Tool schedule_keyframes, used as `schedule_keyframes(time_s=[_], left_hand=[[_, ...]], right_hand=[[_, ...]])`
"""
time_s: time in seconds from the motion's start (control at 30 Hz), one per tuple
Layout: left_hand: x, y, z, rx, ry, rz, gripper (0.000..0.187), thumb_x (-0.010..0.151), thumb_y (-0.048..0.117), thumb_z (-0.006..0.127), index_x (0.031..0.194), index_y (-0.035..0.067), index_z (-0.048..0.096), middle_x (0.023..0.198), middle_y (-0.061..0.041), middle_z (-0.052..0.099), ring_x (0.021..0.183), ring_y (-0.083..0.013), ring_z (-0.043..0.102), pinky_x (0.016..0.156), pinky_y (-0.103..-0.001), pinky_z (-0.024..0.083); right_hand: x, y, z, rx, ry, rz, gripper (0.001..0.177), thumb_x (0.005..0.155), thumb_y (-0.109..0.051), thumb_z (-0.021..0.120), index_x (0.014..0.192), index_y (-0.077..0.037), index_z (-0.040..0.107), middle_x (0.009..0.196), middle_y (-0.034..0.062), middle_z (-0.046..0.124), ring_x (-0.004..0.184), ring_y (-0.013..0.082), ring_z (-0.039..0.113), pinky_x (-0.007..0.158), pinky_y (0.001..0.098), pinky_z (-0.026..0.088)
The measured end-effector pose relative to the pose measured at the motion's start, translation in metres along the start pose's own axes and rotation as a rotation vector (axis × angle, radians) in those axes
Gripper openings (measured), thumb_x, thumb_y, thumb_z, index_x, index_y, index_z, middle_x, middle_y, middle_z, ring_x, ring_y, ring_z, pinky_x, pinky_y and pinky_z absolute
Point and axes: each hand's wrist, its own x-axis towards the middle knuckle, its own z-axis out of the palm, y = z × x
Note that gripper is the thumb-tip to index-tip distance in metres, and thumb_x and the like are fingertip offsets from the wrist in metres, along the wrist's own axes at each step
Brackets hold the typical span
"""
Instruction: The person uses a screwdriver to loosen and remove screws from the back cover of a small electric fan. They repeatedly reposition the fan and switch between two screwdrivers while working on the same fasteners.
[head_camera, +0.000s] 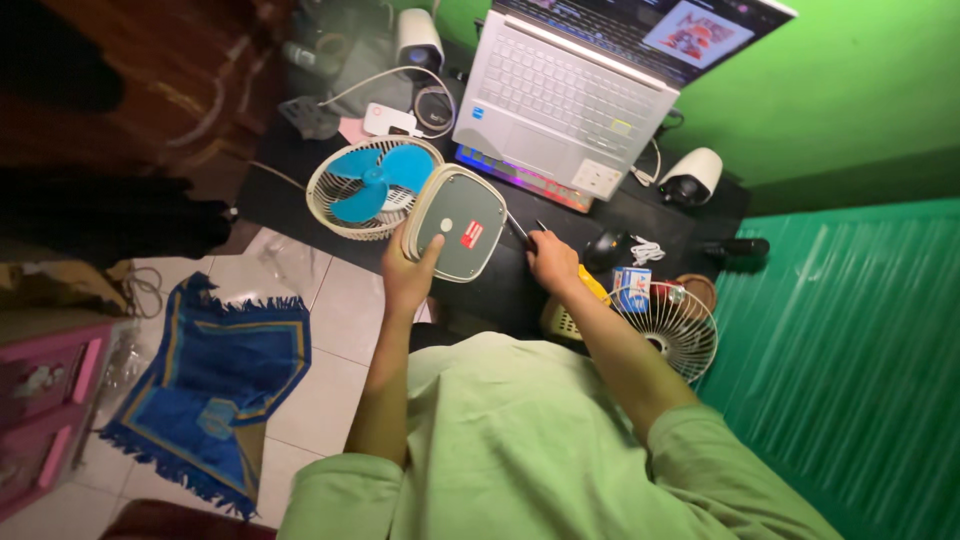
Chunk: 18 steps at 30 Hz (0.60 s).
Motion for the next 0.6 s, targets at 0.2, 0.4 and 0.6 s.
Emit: schedule_keyframes(time_s=[0.2,0.4,0.6], left_hand=[[-0.001,0.001,0.001,-0.039,0.015,-0.025,0.050,0.090,0.011,0.076,0.136,0.000,0.061,0.123,-0.010,0.072,0.111,-0.0150,0.068,0.096,-0.029,0.053],[0.000,-0.004,0.009,-0.082,0.036,-0.006,0.051,0.088,0.009,0.078,0.135,-0.002,0.062,0.122,-0.010,0.073,0.109,-0.0138,0.068,0.095,-0.029,0.054],[0.000,-0.016,0.008,-0.145,0.017,0.074,0.052,0.091,0.006,0.076,0.140,-0.002,0.059,0.127,-0.010,0.071,0.114,-0.0136,0.066,0.099,-0.028,0.053]], right_hand=[[-0.001,0.010,-0.012,0.033,-0.029,-0.029,0.029,0.083,-0.027,0.073,0.111,-0.017,0.069,0.111,0.0093,0.069,0.100,0.0358,0.067,0.080,0.0485,0.054],[-0.021,0.050,-0.038,-0.257,0.002,0.030,0.032,0.083,-0.026,0.070,0.111,-0.012,0.067,0.112,0.0115,0.072,0.103,0.0363,0.069,0.082,0.0515,0.056],[-0.024,0.081,-0.024,-0.424,-0.306,0.186,0.042,0.077,-0.028,0.077,0.113,-0.013,0.061,0.100,0.0163,0.076,0.097,0.0385,0.073,0.082,0.0508,0.058]])
